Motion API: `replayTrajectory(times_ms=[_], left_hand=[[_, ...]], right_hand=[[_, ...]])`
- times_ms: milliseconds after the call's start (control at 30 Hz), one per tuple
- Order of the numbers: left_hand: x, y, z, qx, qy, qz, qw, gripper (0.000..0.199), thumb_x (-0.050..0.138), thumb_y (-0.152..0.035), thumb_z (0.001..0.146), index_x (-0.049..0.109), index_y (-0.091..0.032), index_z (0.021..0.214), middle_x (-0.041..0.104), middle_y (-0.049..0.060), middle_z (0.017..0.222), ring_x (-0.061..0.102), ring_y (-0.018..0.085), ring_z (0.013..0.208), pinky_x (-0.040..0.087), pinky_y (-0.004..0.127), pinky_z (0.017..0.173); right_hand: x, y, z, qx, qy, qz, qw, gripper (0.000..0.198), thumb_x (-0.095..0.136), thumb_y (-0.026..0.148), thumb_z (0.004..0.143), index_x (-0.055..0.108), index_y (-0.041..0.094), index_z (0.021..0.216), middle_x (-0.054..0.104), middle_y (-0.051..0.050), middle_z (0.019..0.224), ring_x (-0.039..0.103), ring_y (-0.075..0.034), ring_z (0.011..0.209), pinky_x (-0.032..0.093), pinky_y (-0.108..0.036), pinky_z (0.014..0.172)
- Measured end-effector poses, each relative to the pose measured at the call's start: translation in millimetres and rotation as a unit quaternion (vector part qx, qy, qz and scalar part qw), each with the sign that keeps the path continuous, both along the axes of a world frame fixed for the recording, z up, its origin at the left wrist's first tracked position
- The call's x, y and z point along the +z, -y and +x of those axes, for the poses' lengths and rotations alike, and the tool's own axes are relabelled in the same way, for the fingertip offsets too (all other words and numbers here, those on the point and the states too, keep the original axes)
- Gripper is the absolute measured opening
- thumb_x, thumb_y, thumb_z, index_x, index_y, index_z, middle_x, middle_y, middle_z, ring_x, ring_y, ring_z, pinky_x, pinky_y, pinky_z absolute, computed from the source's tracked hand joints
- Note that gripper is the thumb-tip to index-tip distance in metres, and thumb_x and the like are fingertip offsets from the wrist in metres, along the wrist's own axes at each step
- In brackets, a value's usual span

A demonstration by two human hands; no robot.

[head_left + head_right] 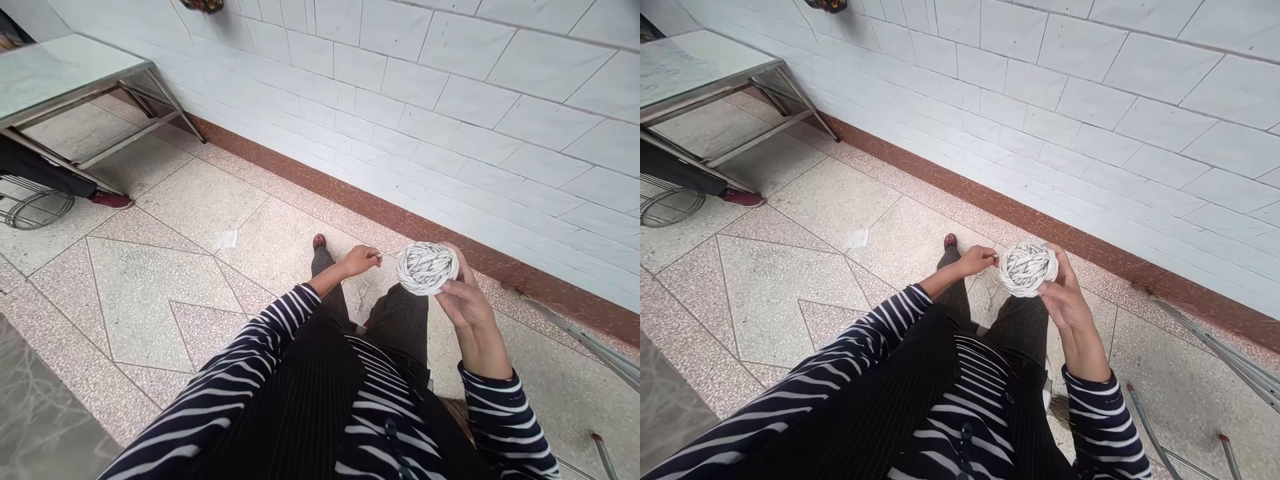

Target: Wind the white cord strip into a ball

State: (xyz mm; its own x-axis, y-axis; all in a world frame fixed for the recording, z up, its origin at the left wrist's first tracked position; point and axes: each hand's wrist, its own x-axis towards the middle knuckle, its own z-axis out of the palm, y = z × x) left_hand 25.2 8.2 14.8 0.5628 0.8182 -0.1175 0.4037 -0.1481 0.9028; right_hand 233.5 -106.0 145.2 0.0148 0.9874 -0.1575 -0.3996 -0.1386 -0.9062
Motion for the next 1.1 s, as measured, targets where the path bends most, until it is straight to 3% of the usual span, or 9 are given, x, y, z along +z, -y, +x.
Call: replayTrajectory(times_ms=[133,267,400,500,700,833,967,1100], left_hand=[[-9.0,3.8,9.4,0.01,0.008,0.002,1.0,0.028,0.043,-0.012,0.077,0.071,-0.013,0.076,0.061,-0.003,0.066,0.048,0.01,0.06,0.032,0.022,0.06],[-15.2,13.4,19.4,0.008,0.033,-0.058,0.998,0.025,0.046,-0.015,0.075,0.07,-0.014,0.068,0.061,-0.002,0.063,0.047,0.009,0.057,0.033,0.021,0.058],[-23.5,15.4,22.6,0.041,0.045,-0.096,0.994,0.023,0.048,-0.016,0.074,0.068,-0.013,0.064,0.064,-0.001,0.064,0.049,0.01,0.057,0.036,0.021,0.059],[-26.2,10.4,20.5,0.04,0.108,-0.101,0.988,0.025,0.047,-0.018,0.077,0.068,-0.013,0.065,0.068,0.001,0.071,0.058,0.012,0.069,0.043,0.022,0.072],[-17.5,6.5,6.9,0.005,0.191,-0.14,0.971,0.023,0.048,-0.02,0.083,0.067,-0.013,0.072,0.071,0.005,0.075,0.065,0.016,0.086,0.044,0.029,0.096],[-9.1,18.2,-6.4,-0.059,0.206,-0.194,0.957,0.021,0.053,-0.029,0.09,0.066,-0.012,0.09,0.073,0.007,0.081,0.068,0.018,0.085,0.047,0.032,0.093],[4.5,42.5,-18.1,-0.137,0.197,-0.261,0.935,0.023,0.054,-0.033,0.093,0.061,-0.012,0.099,0.071,0.007,0.078,0.069,0.017,0.073,0.051,0.032,0.079],[32.7,63.2,-27.8,-0.196,0.207,-0.279,0.917,0.029,0.053,-0.04,0.095,0.06,-0.012,0.102,0.071,0.008,0.079,0.07,0.018,0.074,0.051,0.033,0.079]], right_hand=[[9.9,1.2,-3.6,-0.013,0.021,0.018,1.0,0.067,0.086,0.013,0.05,0.067,0.035,0.11,0.062,0.001,0.108,0.059,-0.02,0.092,0.056,-0.032,0.077],[9.8,-4.8,-3.0,-0.039,0.06,0.06,0.996,0.067,0.086,0.009,0.049,0.066,0.032,0.108,0.06,0.002,0.103,0.057,-0.018,0.091,0.052,-0.025,0.072],[8.5,-7.5,-8.0,-0.082,0.089,0.12,0.985,0.066,0.086,0.009,0.051,0.064,0.03,0.109,0.06,0.001,0.103,0.056,-0.017,0.091,0.05,-0.025,0.075],[12.5,-5.7,-12.8,-0.074,0.101,0.147,0.981,0.07,0.088,0.011,0.05,0.063,0.029,0.112,0.059,0.0,0.107,0.057,-0.018,0.094,0.05,-0.027,0.076],[30.1,-8.7,-4.0,-0.119,0.144,0.207,0.96,0.073,0.091,0.018,0.049,0.06,0.028,0.114,0.057,-0.001,0.105,0.058,-0.02,0.094,0.048,-0.03,0.079],[37.5,-25.2,7.9,-0.144,0.217,0.245,0.934,0.073,0.091,0.02,0.05,0.057,0.028,0.114,0.058,-0.002,0.107,0.058,-0.024,0.101,0.05,-0.034,0.079],[19.9,-57.5,18.3,-0.189,0.295,0.265,0.898,0.071,0.088,0.022,0.055,0.053,0.028,0.116,0.057,-0.004,0.114,0.057,-0.027,0.106,0.052,-0.037,0.077],[-25.1,-84.3,21.9,-0.199,0.407,0.237,0.859,0.068,0.085,0.024,0.057,0.052,0.026,0.116,0.054,-0.006,0.117,0.055,-0.029,0.107,0.05,-0.045,0.088]])
